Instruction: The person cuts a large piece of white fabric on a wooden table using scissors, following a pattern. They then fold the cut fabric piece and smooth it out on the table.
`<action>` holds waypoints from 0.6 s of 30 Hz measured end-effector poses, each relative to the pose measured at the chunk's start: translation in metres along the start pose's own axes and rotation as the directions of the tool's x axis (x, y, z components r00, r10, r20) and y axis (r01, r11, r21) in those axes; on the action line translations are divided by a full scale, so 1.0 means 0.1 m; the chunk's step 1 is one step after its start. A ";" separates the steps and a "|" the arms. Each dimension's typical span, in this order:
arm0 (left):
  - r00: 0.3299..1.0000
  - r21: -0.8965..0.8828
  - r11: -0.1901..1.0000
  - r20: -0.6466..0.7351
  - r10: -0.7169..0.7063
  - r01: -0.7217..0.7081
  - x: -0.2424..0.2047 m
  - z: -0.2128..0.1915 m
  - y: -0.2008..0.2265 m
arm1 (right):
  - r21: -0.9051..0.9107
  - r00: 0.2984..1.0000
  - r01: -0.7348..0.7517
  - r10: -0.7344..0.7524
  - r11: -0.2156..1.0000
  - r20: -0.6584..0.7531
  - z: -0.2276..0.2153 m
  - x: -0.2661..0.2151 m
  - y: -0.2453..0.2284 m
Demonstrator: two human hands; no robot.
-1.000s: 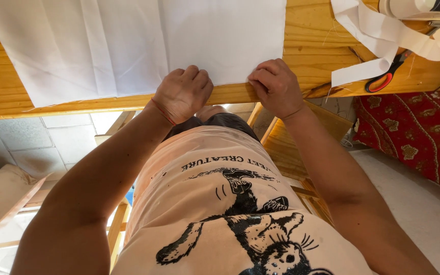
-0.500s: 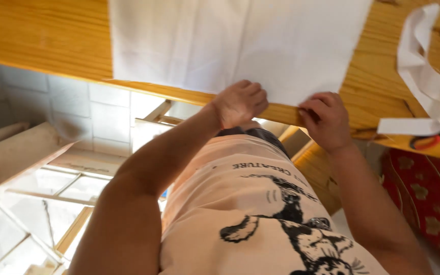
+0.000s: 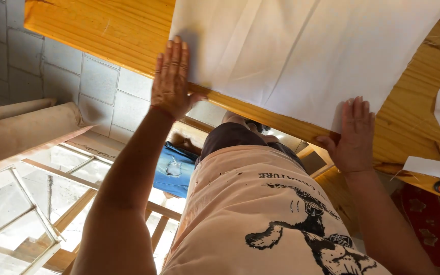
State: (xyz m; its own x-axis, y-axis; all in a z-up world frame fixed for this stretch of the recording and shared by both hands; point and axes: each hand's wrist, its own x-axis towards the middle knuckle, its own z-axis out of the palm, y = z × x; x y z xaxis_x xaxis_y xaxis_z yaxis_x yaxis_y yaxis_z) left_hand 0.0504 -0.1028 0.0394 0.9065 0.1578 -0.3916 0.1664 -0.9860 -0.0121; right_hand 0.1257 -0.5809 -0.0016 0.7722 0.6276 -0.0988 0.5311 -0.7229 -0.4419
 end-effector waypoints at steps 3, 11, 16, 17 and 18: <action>0.991 -0.002 0.999 0.126 -0.052 0.053 0.01 0.01 -0.19 | -0.065 0.999 -0.038 0.040 0.997 0.028 0.07 -0.03 -0.05; 0.994 -0.004 1.000 0.110 0.005 -0.004 0.09 0.03 -0.52 | -0.139 0.998 -0.027 0.035 0.990 0.054 0.15 -0.07 -0.27; 0.993 -0.022 1.000 0.116 -0.016 0.019 0.05 0.02 -0.47 | -0.195 0.999 0.000 0.006 0.981 0.033 0.15 -0.11 -0.23; 0.993 -0.035 0.999 0.117 -0.011 0.015 0.05 0.01 -0.47 | -0.205 1.000 -0.002 0.008 0.979 0.030 0.14 -0.12 -0.23; 0.993 -0.049 0.999 0.118 -0.006 0.012 0.04 0.00 -0.47 | -0.215 1.000 -0.004 0.010 0.977 0.027 0.12 -0.13 -0.23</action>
